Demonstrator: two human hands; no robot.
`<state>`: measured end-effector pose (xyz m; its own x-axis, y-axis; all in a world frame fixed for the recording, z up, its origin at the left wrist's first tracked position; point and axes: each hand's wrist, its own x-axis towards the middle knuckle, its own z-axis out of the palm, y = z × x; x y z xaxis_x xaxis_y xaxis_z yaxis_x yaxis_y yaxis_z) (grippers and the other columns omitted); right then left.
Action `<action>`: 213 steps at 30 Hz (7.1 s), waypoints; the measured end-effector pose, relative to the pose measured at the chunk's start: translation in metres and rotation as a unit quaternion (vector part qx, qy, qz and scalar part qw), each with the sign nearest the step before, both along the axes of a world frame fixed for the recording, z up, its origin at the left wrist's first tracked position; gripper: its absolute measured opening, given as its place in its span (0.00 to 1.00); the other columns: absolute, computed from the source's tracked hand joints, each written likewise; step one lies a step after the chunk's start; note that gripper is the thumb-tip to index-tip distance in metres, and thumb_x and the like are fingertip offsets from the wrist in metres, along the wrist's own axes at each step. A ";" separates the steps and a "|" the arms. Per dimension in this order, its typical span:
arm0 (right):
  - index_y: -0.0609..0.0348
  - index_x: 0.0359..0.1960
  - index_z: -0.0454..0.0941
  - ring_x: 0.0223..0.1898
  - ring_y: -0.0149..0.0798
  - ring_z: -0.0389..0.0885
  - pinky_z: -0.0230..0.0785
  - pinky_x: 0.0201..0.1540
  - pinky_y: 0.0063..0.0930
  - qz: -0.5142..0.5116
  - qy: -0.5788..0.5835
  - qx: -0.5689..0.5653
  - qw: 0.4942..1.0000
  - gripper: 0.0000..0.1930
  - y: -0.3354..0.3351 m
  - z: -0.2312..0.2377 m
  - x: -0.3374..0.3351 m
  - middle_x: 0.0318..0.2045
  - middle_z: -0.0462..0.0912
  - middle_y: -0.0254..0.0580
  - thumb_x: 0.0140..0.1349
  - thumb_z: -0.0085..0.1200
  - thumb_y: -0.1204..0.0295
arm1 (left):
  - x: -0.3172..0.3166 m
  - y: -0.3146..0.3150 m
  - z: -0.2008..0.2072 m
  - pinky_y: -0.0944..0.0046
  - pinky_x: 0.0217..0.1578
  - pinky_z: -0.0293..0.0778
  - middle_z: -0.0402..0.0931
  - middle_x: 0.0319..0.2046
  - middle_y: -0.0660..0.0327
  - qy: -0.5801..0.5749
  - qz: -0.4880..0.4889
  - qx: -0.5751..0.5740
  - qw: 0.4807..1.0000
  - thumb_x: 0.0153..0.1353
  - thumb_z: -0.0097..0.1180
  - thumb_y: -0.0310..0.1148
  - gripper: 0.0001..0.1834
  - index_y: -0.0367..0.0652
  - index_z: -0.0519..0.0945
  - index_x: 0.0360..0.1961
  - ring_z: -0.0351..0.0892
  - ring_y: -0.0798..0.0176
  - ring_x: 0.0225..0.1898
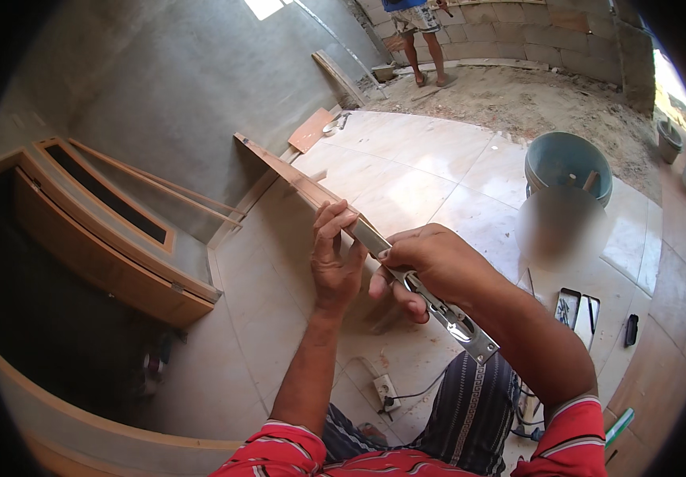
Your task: The person unpacks a metal door hinge and uses a pencil to mark its position on a wooden door. They then use a chisel and hammer to carve out a recess in the wood to fit the hinge, repeatedly striking the chisel to remove wood shavings.
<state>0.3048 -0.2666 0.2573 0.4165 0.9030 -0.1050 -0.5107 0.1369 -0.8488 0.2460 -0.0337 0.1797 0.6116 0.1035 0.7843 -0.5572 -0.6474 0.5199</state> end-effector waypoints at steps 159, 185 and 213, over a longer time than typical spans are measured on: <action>0.68 0.50 0.82 0.15 0.18 0.56 0.47 0.17 0.19 -0.151 -0.198 0.009 0.968 0.22 0.019 0.000 -0.043 0.25 0.81 0.35 0.70 0.61 0.57 | -0.039 0.009 -0.018 0.47 0.66 0.71 0.78 0.56 0.50 -0.197 0.197 0.139 0.950 0.61 0.61 0.19 0.19 0.43 0.76 0.53 0.75 0.44 0.64; 0.65 0.47 0.89 0.29 0.33 0.83 0.74 0.30 0.26 -0.161 -0.174 -0.072 0.969 0.21 0.067 -0.027 -0.041 0.31 0.86 0.44 0.59 0.62 0.61 | -0.043 0.016 -0.022 0.39 0.69 0.68 0.71 0.63 0.49 -0.167 0.186 0.159 0.955 0.69 0.62 0.33 0.21 0.45 0.74 0.61 0.67 0.34 0.69; 0.67 0.46 0.87 0.26 0.30 0.78 0.69 0.30 0.24 -0.201 -0.217 -0.047 0.954 0.20 0.072 -0.030 -0.040 0.28 0.84 0.40 0.65 0.61 0.59 | -0.034 0.014 -0.031 0.41 0.73 0.61 0.76 0.58 0.46 -0.161 0.158 0.055 0.973 0.65 0.67 0.31 0.24 0.39 0.70 0.58 0.70 0.38 0.68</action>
